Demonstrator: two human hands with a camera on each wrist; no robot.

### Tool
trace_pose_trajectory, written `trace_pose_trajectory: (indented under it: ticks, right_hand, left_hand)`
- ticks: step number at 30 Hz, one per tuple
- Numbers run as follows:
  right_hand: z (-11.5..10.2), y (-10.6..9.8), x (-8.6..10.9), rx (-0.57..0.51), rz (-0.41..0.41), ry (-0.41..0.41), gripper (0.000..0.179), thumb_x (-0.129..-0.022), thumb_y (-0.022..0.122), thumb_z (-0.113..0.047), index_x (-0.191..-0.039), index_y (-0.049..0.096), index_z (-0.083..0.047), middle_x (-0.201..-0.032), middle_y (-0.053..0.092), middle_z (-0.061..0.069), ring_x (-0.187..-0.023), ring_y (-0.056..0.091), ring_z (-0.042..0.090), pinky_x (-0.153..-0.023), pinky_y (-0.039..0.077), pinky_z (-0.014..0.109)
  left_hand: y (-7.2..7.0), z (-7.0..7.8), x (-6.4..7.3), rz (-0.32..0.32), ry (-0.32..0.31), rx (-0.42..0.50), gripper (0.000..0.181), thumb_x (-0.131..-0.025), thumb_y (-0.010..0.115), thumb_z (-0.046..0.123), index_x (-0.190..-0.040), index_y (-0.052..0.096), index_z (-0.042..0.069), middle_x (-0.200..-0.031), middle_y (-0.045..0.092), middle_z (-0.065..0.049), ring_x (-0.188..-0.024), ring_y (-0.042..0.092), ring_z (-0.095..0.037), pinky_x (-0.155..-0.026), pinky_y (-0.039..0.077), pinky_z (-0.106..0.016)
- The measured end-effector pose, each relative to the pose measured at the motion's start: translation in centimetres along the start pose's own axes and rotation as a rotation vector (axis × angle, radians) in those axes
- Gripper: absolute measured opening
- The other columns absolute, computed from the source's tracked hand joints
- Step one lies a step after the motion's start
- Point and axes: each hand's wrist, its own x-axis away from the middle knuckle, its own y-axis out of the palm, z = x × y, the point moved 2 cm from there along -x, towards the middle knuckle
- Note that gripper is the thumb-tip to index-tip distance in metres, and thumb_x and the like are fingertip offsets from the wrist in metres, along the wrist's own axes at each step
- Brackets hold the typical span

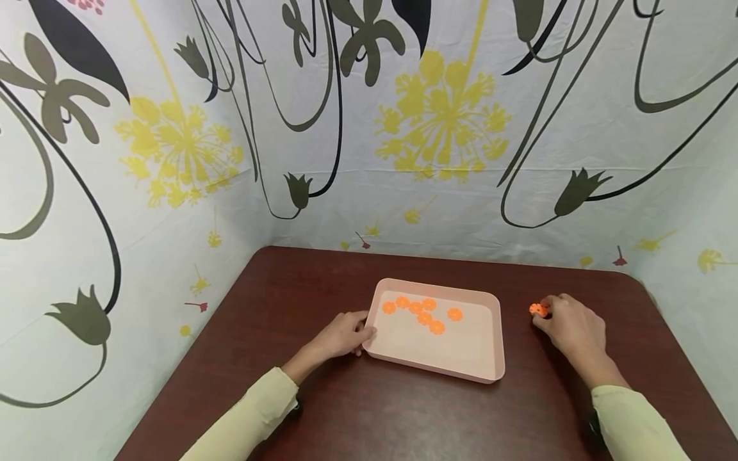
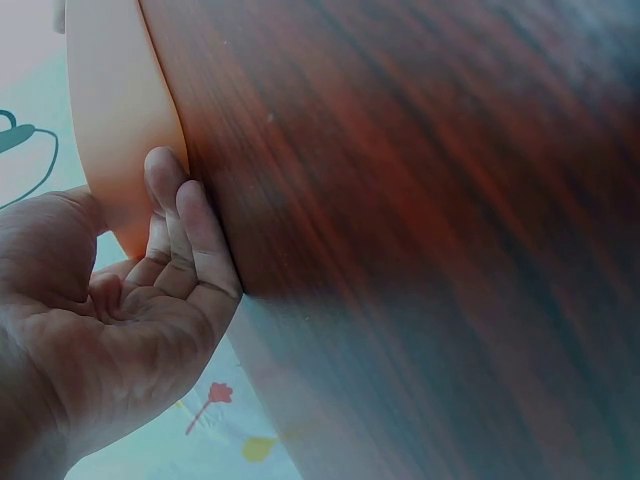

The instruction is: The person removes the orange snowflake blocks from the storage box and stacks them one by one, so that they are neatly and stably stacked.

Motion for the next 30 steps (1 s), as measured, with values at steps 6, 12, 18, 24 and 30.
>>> trace_pose_trajectory:
  ticks: [6, 12, 18, 24, 30]
  right_hand:
    - [0.2, 0.1, -0.1, 0.005, -0.005, 0.002, 0.049, -0.085, 0.083, -0.030, -0.115, 0.070, 0.005, -0.103, 0.067, 0.025, -0.075, 0.062, 0.031, -0.054, 0.047, 0.047]
    - [0.2, -0.1, 0.0, -0.004, -0.011, -0.002, 0.052, -0.085, 0.083, -0.031, -0.117, 0.068, 0.007, -0.105, 0.067, 0.026, -0.080, 0.064, 0.034, -0.058, 0.050, 0.052]
    - [-1.4, -0.6, 0.9, -0.076, 0.072, 0.013, 0.051, -0.088, 0.080, -0.028, -0.124, 0.064, 0.004, -0.116, 0.064, 0.028, -0.091, 0.066, 0.042, -0.064, 0.050, 0.060]
    - [-5.0, -0.7, 1.9, -0.178, 0.199, -0.028, 0.048, -0.091, 0.081, -0.030, -0.129, 0.066, -0.004, -0.124, 0.068, 0.025, -0.103, 0.067, 0.046, -0.076, 0.051, 0.062]
    - [-8.3, -1.0, 2.6, -0.267, 0.264, -0.086, 0.041, -0.091, 0.082, -0.033, -0.126, 0.072, -0.016, -0.113, 0.074, 0.011, -0.076, 0.057, 0.013, -0.059, 0.040, 0.032]
  left_hand:
    - [0.1, 0.1, -0.1, -0.006, 0.005, 0.001, 0.044, -0.104, 0.067, 0.030, -0.143, 0.061, 0.011, -0.064, 0.063, -0.001, -0.055, 0.064, -0.017, -0.053, 0.045, -0.027]
    - [0.1, 0.1, -0.1, -0.003, 0.008, -0.003, 0.045, -0.104, 0.067, 0.030, -0.144, 0.061, 0.010, -0.064, 0.063, -0.001, -0.054, 0.064, -0.017, -0.053, 0.044, -0.027]
    - [0.1, 0.0, -0.1, -0.001, 0.005, -0.007, 0.045, -0.104, 0.067, 0.030, -0.143, 0.061, 0.009, -0.064, 0.063, -0.002, -0.054, 0.064, -0.017, -0.052, 0.044, -0.026]
    - [0.1, 0.0, -0.1, 0.003, 0.014, -0.006, 0.045, -0.104, 0.066, 0.029, -0.144, 0.060, 0.010, -0.064, 0.062, 0.000, -0.053, 0.064, -0.015, -0.051, 0.044, -0.026]
    - [0.0, 0.0, -0.1, -0.001, 0.043, 0.007, 0.046, -0.104, 0.063, 0.024, -0.147, 0.059, 0.009, -0.065, 0.063, 0.001, -0.053, 0.064, -0.014, -0.051, 0.045, -0.025]
